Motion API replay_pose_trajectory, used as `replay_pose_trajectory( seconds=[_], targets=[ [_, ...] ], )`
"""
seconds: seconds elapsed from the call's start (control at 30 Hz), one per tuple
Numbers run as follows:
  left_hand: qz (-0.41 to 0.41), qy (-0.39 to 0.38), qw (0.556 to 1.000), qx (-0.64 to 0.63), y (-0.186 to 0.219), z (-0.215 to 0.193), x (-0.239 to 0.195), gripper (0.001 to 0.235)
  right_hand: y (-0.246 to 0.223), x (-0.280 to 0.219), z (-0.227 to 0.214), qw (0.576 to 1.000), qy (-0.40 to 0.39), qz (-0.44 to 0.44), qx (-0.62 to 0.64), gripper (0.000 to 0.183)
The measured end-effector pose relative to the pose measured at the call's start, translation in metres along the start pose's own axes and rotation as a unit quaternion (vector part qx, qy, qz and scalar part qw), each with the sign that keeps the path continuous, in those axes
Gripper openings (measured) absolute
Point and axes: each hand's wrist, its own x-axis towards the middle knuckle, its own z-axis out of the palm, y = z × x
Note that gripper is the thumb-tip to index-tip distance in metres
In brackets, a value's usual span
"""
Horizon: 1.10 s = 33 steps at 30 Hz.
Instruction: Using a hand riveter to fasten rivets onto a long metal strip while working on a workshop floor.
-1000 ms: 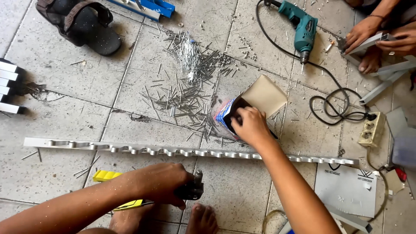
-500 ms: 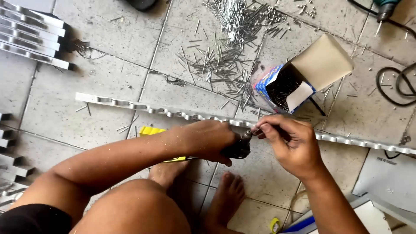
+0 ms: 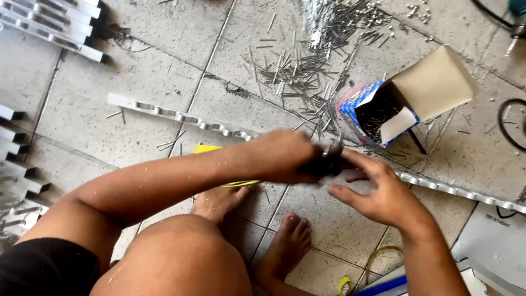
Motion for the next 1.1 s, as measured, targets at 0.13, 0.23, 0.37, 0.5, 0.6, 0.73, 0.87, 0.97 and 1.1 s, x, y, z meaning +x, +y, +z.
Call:
replay_pose_trajectory(
  seconds=[0.13, 0.23, 0.37, 0.5, 0.6, 0.73, 0.87, 0.97, 1.1],
  targets=[
    [0.111, 0.396, 0.873, -0.261, 0.021, -0.026, 0.009, 0.045, 0.009, 0.001, 0.025, 0.98, -0.042, 0.194, 0.004, 0.053],
    [0.125, 0.367, 0.909, -0.154, 0.025, -0.031, 0.023, 0.029, 0.02, 0.004, 0.039, 0.95, -0.036, 0.306, -0.046, 0.044],
    [0.132, 0.305, 0.942, -0.055, 0.006, -0.025, 0.014, 0.052, 0.041, -0.003, 0.042, 0.932, -0.048, 0.334, -0.129, 0.038],
    [0.17, 0.408, 0.809, -0.386, 0.028, -0.005, 0.005, 0.036, 0.017, -0.011, 0.083, 0.975, -0.099, 0.19, 0.06, 0.069],
    [0.12, 0.42, 0.791, -0.428, 0.03, -0.001, 0.002, 0.038, 0.035, -0.02, 0.099, 0.968, -0.049, 0.178, 0.171, 0.045],
    [0.151, 0.278, 0.922, -0.223, 0.002, -0.008, -0.005, 0.031, 0.05, -0.013, 0.092, 0.932, -0.142, 0.334, -0.005, 0.053],
    [0.092, 0.161, 0.963, -0.198, -0.019, -0.007, -0.024, 0.019, 0.012, 0.002, 0.081, 0.905, -0.221, 0.355, -0.073, 0.052],
    [0.098, 0.125, 0.96, -0.231, -0.027, 0.005, -0.028, 0.041, 0.0, 0.005, 0.069, 0.928, -0.248, 0.268, -0.075, 0.066],
    [0.102, 0.003, 0.988, -0.116, -0.03, 0.005, -0.031, 0.03, 0.056, 0.015, 0.018, 0.948, -0.025, 0.312, -0.066, 0.04]
  ],
)
